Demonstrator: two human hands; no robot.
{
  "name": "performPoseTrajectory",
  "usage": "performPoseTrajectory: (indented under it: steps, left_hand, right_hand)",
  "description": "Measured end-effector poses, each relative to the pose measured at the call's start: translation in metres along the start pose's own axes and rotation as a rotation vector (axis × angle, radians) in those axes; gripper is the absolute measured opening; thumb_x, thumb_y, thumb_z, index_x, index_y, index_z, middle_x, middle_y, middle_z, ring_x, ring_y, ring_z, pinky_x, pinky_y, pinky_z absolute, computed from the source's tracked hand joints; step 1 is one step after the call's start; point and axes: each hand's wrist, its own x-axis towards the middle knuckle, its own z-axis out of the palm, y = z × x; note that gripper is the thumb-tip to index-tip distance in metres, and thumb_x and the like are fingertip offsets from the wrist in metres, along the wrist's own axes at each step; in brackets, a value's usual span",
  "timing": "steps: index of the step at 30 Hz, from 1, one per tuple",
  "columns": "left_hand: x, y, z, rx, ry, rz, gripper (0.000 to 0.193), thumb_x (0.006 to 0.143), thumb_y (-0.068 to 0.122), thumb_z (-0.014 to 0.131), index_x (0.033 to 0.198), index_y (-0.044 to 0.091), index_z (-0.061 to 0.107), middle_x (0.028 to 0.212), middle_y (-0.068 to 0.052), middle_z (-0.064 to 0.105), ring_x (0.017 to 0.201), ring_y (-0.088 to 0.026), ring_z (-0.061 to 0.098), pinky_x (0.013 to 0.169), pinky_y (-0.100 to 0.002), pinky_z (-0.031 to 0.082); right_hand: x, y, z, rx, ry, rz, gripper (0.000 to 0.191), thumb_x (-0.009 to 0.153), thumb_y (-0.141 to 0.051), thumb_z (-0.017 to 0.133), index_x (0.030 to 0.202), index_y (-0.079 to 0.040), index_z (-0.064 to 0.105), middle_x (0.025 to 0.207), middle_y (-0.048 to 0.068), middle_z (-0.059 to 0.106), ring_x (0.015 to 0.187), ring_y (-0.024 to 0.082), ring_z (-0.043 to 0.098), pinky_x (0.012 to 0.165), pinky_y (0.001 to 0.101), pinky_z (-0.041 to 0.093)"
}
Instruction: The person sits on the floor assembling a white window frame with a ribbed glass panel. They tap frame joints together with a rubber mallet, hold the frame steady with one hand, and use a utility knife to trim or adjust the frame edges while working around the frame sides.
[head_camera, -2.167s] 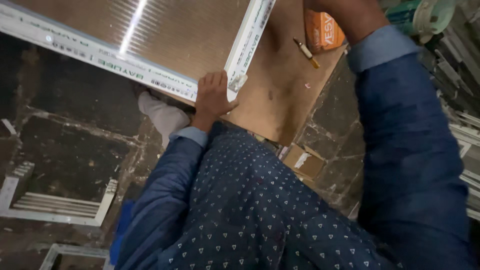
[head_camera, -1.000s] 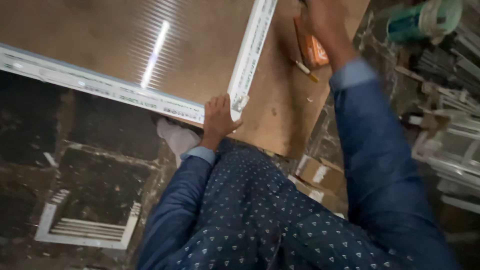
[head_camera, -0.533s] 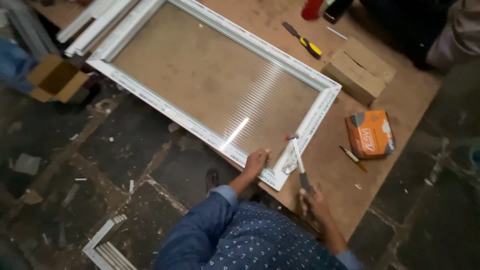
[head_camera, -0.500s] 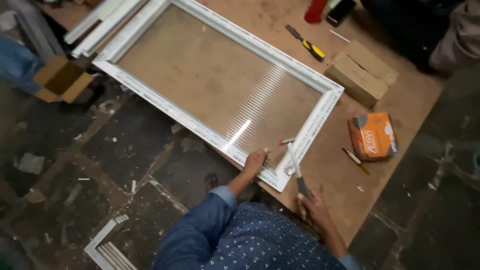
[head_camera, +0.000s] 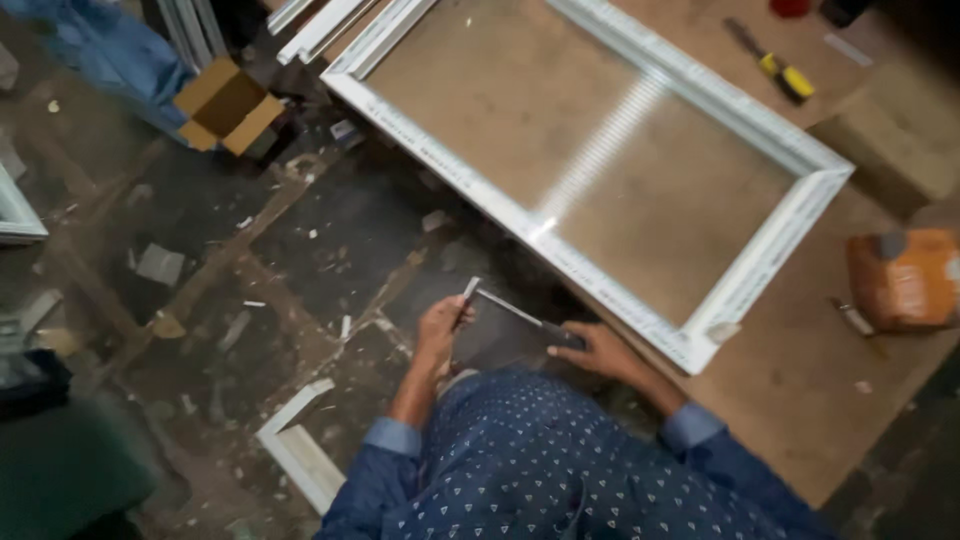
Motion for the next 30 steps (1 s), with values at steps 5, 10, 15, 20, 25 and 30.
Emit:
performPoseTrajectory:
  steps: [5,10,15,20,25,30]
  left_hand:
    - [-0.02,0.018,-0.088,-0.164,0.103,0.021,0.026,0.101,0.025,0.068,0.109,0.0,0.07,0.092,-0.007,0.073,0.083,-0.015,0.066,0.078,-0.028,0.053]
    - [-0.004,0.051,-0.105,-0.239,0.077,0.027,0.032,0.099,0.019,0.07,0.121,-0.003,0.067,0.096,-0.007,0.072,0.088,-0.016,0.067,0.081,-0.03,0.055]
    - [0.05,0.092,-0.075,-0.145,0.096,0.059,0.042,0.099,0.021,0.069,0.135,0.001,0.059,0.1,-0.007,0.071,0.087,-0.014,0.065,0.079,-0.029,0.052]
    - [0.116,0.129,-0.054,0.055,0.182,0.162,0.043,0.1,0.023,0.065,0.138,0.004,0.056,0.109,-0.008,0.075,0.093,-0.012,0.067,0.083,-0.026,0.054]
    - [0.152,0.154,-0.08,0.151,0.22,0.125,0.038,0.102,0.02,0.066,0.134,0.0,0.062,0.112,-0.008,0.073,0.097,-0.011,0.067,0.086,-0.026,0.053]
    - [0.185,0.171,-0.113,0.254,0.25,0.038,0.033,0.099,0.018,0.067,0.127,0.001,0.067,0.109,-0.008,0.073,0.096,-0.012,0.067,0.085,-0.026,0.054]
  right_hand:
    - [0.054,-0.092,0.006,-0.223,-0.189,0.161,0.049,0.084,-0.056,0.072,0.11,-0.014,0.072,0.076,0.018,0.07,0.072,0.032,0.07,0.068,0.0452,0.052]
    - [0.088,-0.12,0.02,-0.155,-0.096,0.031,0.05,0.083,-0.056,0.073,0.109,-0.013,0.073,0.081,0.015,0.072,0.075,0.033,0.071,0.067,0.0449,0.052]
    - [0.121,-0.099,0.015,0.016,0.095,0.002,0.048,0.079,-0.046,0.082,0.107,-0.009,0.07,0.085,0.014,0.073,0.076,0.03,0.071,0.068,0.0418,0.054]
    - [0.182,-0.074,-0.008,0.076,0.387,0.018,0.047,0.081,-0.043,0.083,0.106,-0.005,0.07,0.091,0.015,0.071,0.079,0.029,0.07,0.07,0.0403,0.054]
    - [0.252,-0.04,-0.071,-0.121,0.656,0.08,0.039,0.091,-0.038,0.079,0.108,-0.003,0.072,0.095,0.017,0.065,0.083,0.034,0.062,0.071,0.0466,0.05]
    - [0.292,-0.013,-0.128,-0.404,0.771,0.011,0.038,0.093,-0.037,0.082,0.108,-0.003,0.072,0.101,0.017,0.063,0.091,0.038,0.061,0.076,0.0486,0.051]
